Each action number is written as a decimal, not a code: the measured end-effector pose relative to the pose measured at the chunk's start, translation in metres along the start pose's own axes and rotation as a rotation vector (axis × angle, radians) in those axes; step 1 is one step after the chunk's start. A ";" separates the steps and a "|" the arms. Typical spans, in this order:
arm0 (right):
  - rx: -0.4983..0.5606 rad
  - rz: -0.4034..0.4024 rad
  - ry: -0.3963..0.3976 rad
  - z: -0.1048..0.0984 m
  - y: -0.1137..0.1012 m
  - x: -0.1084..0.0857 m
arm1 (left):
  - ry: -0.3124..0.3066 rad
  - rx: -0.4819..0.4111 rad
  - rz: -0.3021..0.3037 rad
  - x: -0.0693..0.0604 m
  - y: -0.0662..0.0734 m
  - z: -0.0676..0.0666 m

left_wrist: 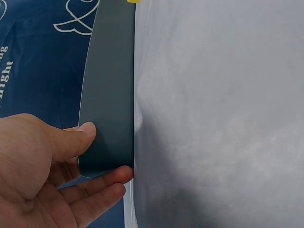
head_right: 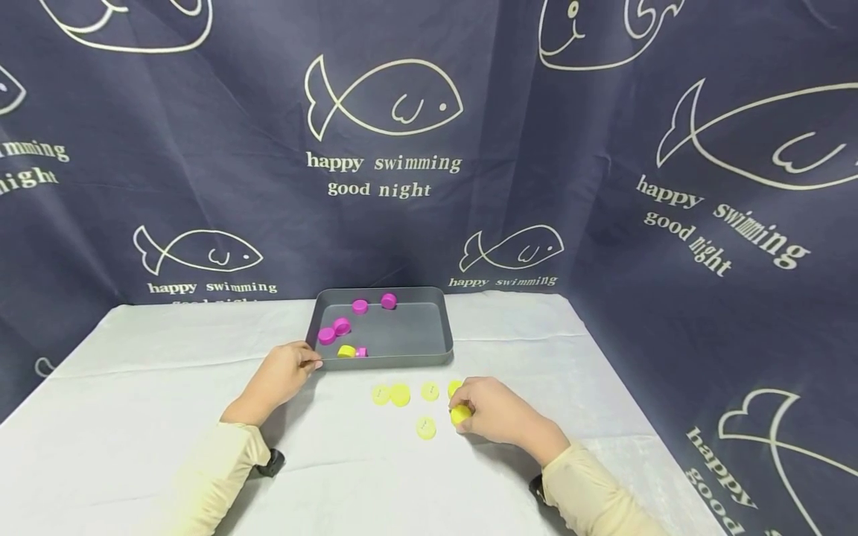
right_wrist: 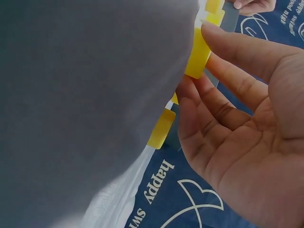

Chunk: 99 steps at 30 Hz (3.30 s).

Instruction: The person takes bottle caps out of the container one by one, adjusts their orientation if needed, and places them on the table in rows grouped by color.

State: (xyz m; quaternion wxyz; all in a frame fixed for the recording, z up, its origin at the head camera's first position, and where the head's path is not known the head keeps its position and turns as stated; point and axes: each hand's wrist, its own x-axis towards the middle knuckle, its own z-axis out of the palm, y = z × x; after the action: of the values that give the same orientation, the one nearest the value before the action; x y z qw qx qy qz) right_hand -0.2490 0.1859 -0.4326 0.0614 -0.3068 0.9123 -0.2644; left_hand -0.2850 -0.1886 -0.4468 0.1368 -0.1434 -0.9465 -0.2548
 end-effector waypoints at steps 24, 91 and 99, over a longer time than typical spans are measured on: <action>-0.025 -0.028 -0.002 -0.003 -0.003 0.001 | 0.016 0.008 0.015 -0.001 -0.001 0.000; -0.397 0.378 0.221 0.018 -0.013 0.287 | 0.052 0.059 0.044 0.000 0.000 0.004; -0.382 0.384 0.249 0.019 -0.010 0.278 | 0.051 0.044 0.069 0.001 0.006 0.008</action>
State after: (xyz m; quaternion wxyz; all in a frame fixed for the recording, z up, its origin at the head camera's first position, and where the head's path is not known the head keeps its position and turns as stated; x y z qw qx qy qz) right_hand -0.4625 0.0062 -0.4295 -0.0609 -0.1000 0.9873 -0.1072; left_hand -0.2855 -0.1794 -0.4509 0.1726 -0.1663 -0.9425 -0.2328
